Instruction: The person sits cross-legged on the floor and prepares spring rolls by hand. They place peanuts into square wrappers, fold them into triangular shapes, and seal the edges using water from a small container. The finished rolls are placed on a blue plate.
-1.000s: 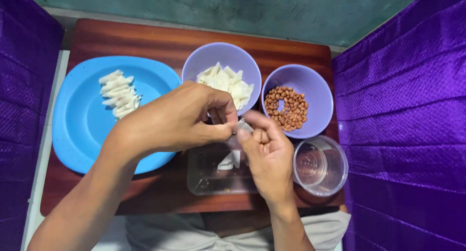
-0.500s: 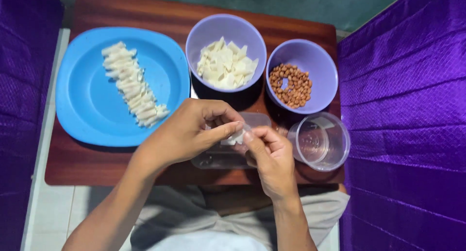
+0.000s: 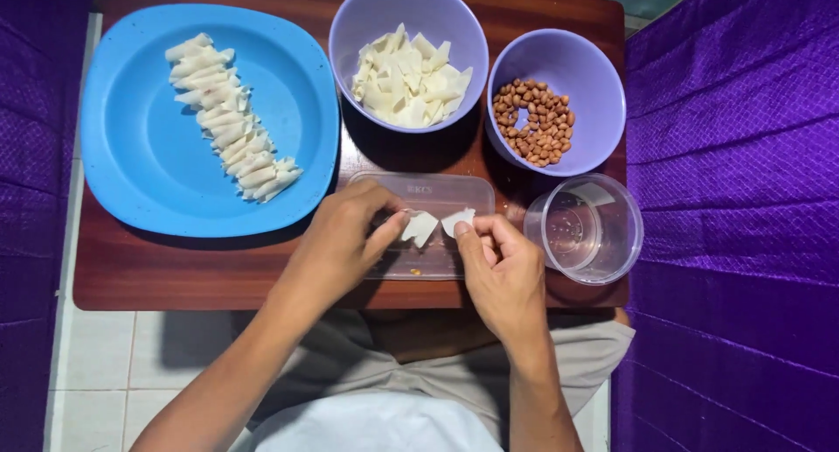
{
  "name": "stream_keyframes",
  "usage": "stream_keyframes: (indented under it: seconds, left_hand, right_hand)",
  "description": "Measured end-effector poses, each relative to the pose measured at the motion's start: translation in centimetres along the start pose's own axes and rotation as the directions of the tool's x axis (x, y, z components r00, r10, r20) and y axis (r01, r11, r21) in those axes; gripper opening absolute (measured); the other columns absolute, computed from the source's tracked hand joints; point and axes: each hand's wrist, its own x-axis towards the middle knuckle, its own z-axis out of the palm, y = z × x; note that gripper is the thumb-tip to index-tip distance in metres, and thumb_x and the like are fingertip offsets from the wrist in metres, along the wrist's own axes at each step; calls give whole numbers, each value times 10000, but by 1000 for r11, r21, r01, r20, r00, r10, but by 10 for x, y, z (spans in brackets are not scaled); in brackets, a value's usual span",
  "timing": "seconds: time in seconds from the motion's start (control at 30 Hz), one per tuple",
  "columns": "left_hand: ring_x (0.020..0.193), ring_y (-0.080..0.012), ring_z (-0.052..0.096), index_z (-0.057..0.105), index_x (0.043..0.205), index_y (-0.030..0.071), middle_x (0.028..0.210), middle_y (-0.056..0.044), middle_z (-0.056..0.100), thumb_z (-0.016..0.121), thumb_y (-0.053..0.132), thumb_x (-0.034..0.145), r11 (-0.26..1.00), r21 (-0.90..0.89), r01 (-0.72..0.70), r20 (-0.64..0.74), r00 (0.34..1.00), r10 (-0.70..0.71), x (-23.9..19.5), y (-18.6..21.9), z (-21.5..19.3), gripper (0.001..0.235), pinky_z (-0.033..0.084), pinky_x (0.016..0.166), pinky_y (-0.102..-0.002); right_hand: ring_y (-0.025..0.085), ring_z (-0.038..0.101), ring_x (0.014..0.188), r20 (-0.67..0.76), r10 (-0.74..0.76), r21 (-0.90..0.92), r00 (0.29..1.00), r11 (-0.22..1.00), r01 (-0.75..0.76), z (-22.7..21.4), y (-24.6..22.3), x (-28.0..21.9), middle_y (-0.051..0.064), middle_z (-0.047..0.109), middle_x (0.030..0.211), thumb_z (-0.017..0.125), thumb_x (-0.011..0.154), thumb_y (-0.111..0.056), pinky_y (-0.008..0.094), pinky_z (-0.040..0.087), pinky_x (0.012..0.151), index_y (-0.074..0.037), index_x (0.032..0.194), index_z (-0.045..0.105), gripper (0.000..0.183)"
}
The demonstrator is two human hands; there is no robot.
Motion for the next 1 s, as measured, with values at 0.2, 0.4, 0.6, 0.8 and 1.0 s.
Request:
stream_keyframes:
  seconds: [0.2,0.4,0.6,0.8,1.0]
  left_hand:
    - [778,-334,730,767,997,103,783,-122,735,675,144,942,982,-158,104,-30,994,-110,-15,25,-28,114,565,683,-384]
    - [717,-324,725,781,989,89,734,-131,725,671,99,948,984,-168,63,-40,997,-70,-19,31,-37,117,566,644,-373]
    - [704,-314,723,780,1009,99,748,-130,730,675,97,952,978,-208,2,-50,999,-12,-14,41,-29,119,566,640,-375]
    - [708,-265,728,744,1179,92,768,-122,754,656,99,967,965,-261,16,-54,998,-31,-8,40,-17,229,575,656,-355]
    - [664,-282,715,756,1154,73,738,-146,750,662,118,964,958,-286,24,-45,998,-38,-6,41,-14,217,554,598,-363]
  right_hand:
    - [133,478,587,309,-59,-58,949,995,80,-9,-13,15,41,427,497,737,890,-208,352,478,567,-128,852,792,105]
    - [271,554,568,269,-76,-225,960,964,139,-9,-33,16,103,464,526,690,899,-191,450,485,617,-66,1178,720,307]
    - [105,491,597,341,32,53,939,997,-54,-6,-19,4,-15,453,558,775,839,-187,285,496,589,-124,999,813,176]
    - [58,477,569,274,65,50,959,995,-82,-7,-7,6,-32,473,538,730,892,-193,243,474,537,-147,944,838,128]
    - [50,456,593,217,39,129,975,989,-69,-3,3,9,-33,481,554,734,915,-183,226,449,547,-106,925,828,122]
